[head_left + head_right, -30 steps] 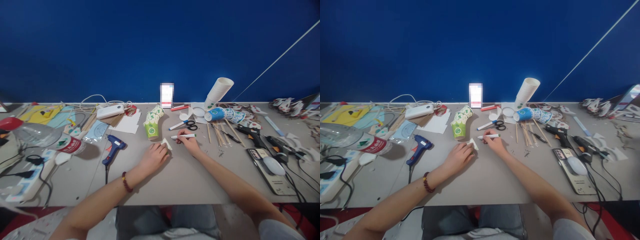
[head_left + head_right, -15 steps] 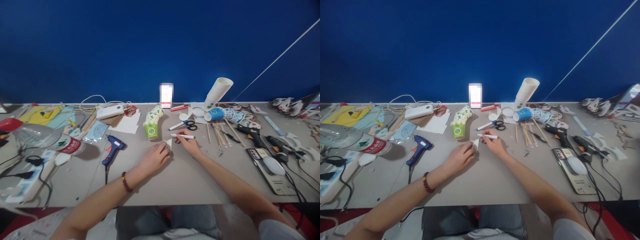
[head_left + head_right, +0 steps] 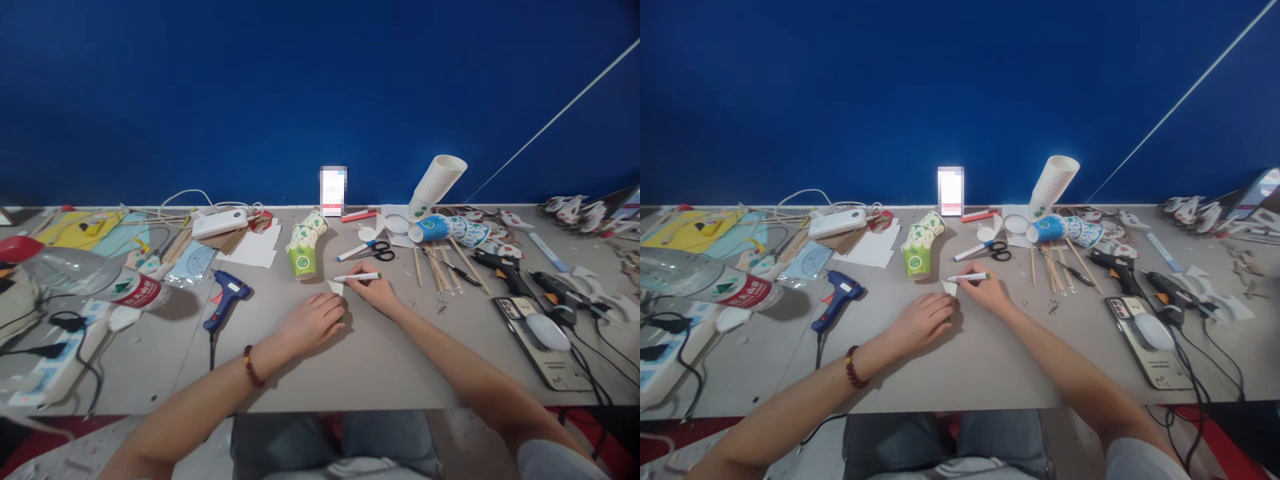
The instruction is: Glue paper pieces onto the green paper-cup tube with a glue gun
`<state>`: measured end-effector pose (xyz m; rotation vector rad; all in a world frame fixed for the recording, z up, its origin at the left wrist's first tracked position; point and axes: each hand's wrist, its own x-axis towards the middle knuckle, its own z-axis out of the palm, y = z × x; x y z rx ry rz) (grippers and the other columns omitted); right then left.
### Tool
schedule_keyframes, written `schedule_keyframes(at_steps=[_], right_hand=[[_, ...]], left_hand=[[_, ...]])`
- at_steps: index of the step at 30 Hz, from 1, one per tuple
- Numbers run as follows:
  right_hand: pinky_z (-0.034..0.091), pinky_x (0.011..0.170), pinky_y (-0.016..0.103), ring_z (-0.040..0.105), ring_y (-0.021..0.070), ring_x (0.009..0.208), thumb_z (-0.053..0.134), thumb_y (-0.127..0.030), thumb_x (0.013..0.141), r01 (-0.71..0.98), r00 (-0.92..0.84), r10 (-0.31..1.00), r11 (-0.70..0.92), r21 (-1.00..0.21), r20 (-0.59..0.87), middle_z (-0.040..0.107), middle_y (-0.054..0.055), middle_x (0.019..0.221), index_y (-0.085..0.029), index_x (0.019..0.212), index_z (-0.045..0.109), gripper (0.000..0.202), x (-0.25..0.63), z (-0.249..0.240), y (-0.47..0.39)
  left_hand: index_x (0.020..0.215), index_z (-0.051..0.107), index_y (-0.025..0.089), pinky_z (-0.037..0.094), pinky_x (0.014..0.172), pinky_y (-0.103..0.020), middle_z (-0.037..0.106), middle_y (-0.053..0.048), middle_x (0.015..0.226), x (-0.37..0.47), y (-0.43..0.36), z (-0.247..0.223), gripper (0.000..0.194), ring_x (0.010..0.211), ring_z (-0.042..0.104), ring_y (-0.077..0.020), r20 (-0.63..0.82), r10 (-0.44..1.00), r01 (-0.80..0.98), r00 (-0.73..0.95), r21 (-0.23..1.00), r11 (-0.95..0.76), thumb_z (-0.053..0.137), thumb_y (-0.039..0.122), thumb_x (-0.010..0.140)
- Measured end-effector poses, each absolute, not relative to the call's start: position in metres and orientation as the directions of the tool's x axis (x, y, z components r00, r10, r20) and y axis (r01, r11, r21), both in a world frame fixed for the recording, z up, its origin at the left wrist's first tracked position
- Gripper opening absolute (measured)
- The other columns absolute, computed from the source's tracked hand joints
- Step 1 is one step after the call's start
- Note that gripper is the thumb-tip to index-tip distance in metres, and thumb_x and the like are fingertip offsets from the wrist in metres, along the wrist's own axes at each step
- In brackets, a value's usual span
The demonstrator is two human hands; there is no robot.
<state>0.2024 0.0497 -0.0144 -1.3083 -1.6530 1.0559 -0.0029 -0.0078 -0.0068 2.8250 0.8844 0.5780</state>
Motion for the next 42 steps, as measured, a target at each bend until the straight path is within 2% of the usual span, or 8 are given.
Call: schedule_keyframes(at_steps=[6, 12, 17, 23, 42], right_hand=[[0.041, 0.055, 0.025, 0.051, 0.0136, 0.060, 0.063, -0.037, 0.075, 0.321, -0.204, 0.976, 0.145, -0.936, 0.081, 0.060, -0.002, 0.069, -0.021, 0.073, 0.059, 0.016, 0.2032, -0.0184, 0.0516], [0.044, 0.058, 0.025, 0.053, 0.0141, 0.061, 0.061, -0.034, 0.075, 0.284, -0.210, 0.975, 0.126, -0.951, 0.066, 0.060, -0.002, 0.070, -0.021, 0.075, 0.059, 0.013, 0.2034, -0.0186, 0.0511], [0.044, 0.062, 0.027, 0.059, 0.0165, 0.069, 0.060, -0.032, 0.077, 0.325, -0.244, 0.967, 0.149, -0.934, 0.070, 0.067, 0.001, 0.076, -0.020, 0.080, 0.066, 0.014, 0.2039, -0.0173, 0.0514], [0.044, 0.060, 0.026, 0.059, 0.0163, 0.067, 0.060, -0.033, 0.079, 0.340, -0.236, 0.968, 0.164, -0.926, 0.085, 0.068, 0.001, 0.074, -0.020, 0.079, 0.068, 0.016, 0.2043, -0.0211, 0.0518], [0.045, 0.061, 0.026, 0.057, 0.0159, 0.066, 0.059, -0.035, 0.080, 0.410, -0.251, 0.963, 0.201, -0.890, 0.101, 0.069, 0.001, 0.074, -0.020, 0.080, 0.069, 0.017, 0.2026, -0.0182, 0.0511]], left_hand=[[0.110, 0.055, 0.016, 0.047, 0.092, -0.036, 0.065, -0.010, 0.117, -0.0005, -0.0103, -0.0070, 0.023, 0.109, 0.058, -0.0225, 0.295, 0.492, 0.442, 0.820, 0.221, -0.869, 0.044, 0.031, 0.096], [0.106, 0.055, 0.016, 0.047, 0.087, -0.035, 0.066, -0.010, 0.107, 0.0000, -0.0102, -0.0058, 0.020, 0.100, 0.060, -0.0214, 0.305, 0.489, 0.451, 0.817, 0.189, -0.872, 0.045, 0.030, 0.096], [0.104, 0.055, 0.016, 0.048, 0.080, -0.035, 0.066, -0.010, 0.100, -0.0008, -0.0103, -0.0055, 0.019, 0.092, 0.061, -0.0214, 0.308, 0.519, 0.500, 0.797, 0.145, -0.854, 0.045, 0.029, 0.095], [0.105, 0.055, 0.017, 0.049, 0.083, -0.035, 0.065, -0.011, 0.100, -0.0012, -0.0107, -0.0056, 0.018, 0.098, 0.061, -0.0220, 0.349, 0.548, 0.521, 0.760, 0.176, -0.835, 0.044, 0.028, 0.095], [0.103, 0.057, 0.017, 0.052, 0.080, -0.035, 0.068, -0.010, 0.102, -0.0005, -0.0126, -0.0046, 0.022, 0.099, 0.064, -0.0218, 0.340, 0.567, 0.559, 0.750, 0.133, -0.818, 0.040, 0.030, 0.097]])
